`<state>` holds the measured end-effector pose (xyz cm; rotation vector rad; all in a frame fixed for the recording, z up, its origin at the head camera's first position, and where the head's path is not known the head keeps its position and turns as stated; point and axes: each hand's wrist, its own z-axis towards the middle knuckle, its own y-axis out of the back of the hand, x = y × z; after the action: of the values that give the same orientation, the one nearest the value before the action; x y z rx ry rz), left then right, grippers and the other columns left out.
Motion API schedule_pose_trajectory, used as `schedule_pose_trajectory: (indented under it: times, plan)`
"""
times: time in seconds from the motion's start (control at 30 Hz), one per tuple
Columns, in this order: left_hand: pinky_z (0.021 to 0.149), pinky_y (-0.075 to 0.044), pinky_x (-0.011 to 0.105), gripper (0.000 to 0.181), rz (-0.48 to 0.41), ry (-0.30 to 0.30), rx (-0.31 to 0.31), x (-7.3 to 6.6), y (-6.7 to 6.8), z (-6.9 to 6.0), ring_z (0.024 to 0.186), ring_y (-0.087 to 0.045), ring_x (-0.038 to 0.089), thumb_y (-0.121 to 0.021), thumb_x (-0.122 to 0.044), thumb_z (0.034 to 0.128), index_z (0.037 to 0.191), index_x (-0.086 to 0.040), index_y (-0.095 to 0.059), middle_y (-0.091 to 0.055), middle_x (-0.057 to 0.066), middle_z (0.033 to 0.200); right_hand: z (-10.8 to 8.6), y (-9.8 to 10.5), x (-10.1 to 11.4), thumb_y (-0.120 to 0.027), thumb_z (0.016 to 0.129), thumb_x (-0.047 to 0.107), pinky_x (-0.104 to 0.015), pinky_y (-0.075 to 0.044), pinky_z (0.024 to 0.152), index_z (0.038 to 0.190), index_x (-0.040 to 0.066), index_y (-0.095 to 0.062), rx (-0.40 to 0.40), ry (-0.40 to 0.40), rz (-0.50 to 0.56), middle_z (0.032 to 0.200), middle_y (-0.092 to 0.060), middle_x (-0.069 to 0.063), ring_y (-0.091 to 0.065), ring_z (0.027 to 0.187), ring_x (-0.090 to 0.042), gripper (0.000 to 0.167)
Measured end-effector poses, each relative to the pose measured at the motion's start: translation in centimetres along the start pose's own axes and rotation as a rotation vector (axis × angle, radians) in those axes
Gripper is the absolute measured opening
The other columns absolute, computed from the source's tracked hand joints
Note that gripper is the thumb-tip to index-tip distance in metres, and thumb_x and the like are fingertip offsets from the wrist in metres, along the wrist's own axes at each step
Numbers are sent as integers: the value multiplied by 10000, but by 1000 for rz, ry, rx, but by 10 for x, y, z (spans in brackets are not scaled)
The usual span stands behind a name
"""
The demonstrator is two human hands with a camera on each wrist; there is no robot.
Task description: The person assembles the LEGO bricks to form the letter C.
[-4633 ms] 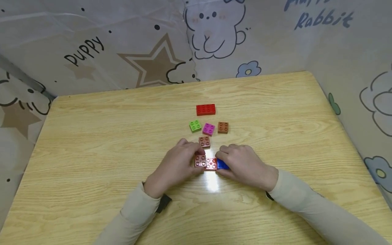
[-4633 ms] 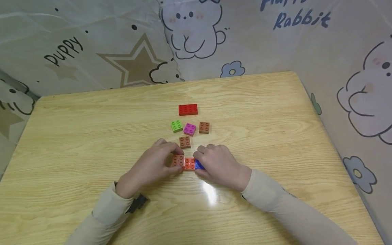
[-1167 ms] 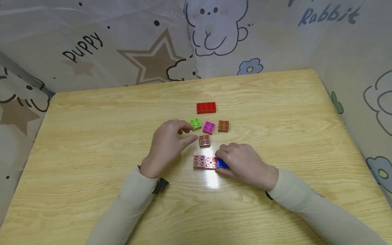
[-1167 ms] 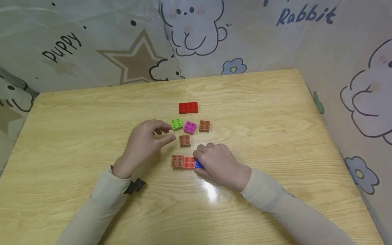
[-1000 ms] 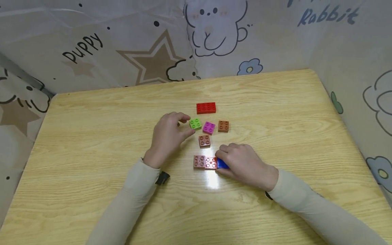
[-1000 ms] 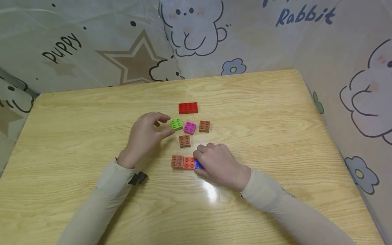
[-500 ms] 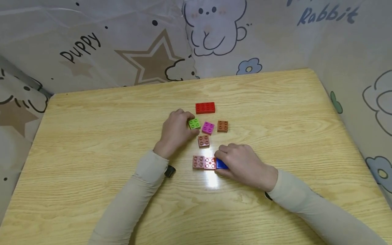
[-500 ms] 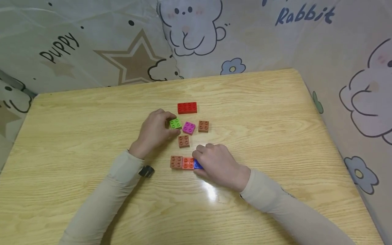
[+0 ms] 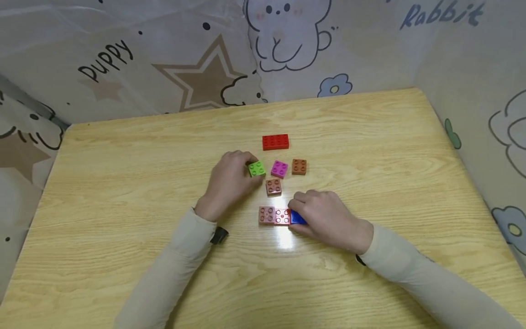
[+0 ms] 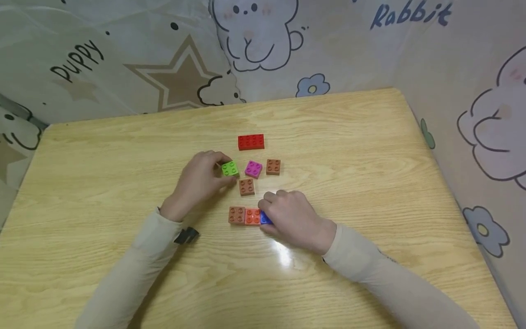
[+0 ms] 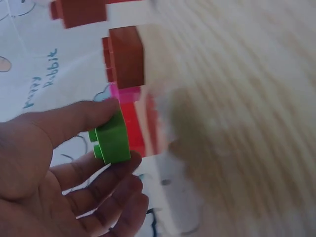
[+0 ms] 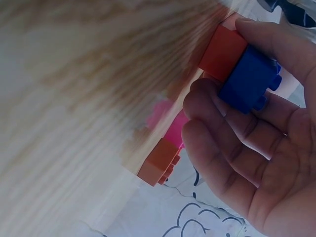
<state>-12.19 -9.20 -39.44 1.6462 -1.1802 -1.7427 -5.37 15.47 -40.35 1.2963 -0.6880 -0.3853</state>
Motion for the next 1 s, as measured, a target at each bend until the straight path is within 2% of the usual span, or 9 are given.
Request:
schedule_pose_trajectory:
  times: [0.23, 0.5, 0.63, 1.0]
  plan:
    - [1023, -507, 491, 430, -23, -84, 20, -6, 12, -20, 1193, -613, 326, -914, -197, 914, 1277, -28, -759, -738, 128, 1265, 0, 1, -1, -918, 906, 309, -356, -582, 604, 947, 76, -720, -6, -3, 12, 849, -676, 5, -621, 699, -153, 308]
    - [1003, -534, 476, 460, 34, -183, 23, -18, 21, -48, 1166, -627, 296, -940, -233, 893, 1275, -46, -764, -755, 88, 1247, 1, 2, -1, -912, 913, 312, -367, -583, 610, 951, 74, -712, -6, 2, 15, 858, -676, -2, -633, 710, -169, 314]
    - [967, -544, 447, 465, 48, -231, 28, -22, 21, -57, 1122, -634, 271, -952, -249, 880, 1259, -51, -772, -766, 72, 1226, 1, 2, -2, -910, 913, 306, -373, -583, 605, 954, 72, -717, -6, -3, 15, 862, -683, -7, -646, 715, -180, 306]
    - [928, -550, 423, 487, 59, -267, 49, -22, 14, -71, 1064, -627, 251, -969, -240, 855, 1257, -47, -774, -766, 66, 1187, 0, 0, 0, -918, 905, 287, -355, -541, 569, 919, 88, -693, -10, -5, 44, 820, -643, 22, -586, 669, -146, 302]
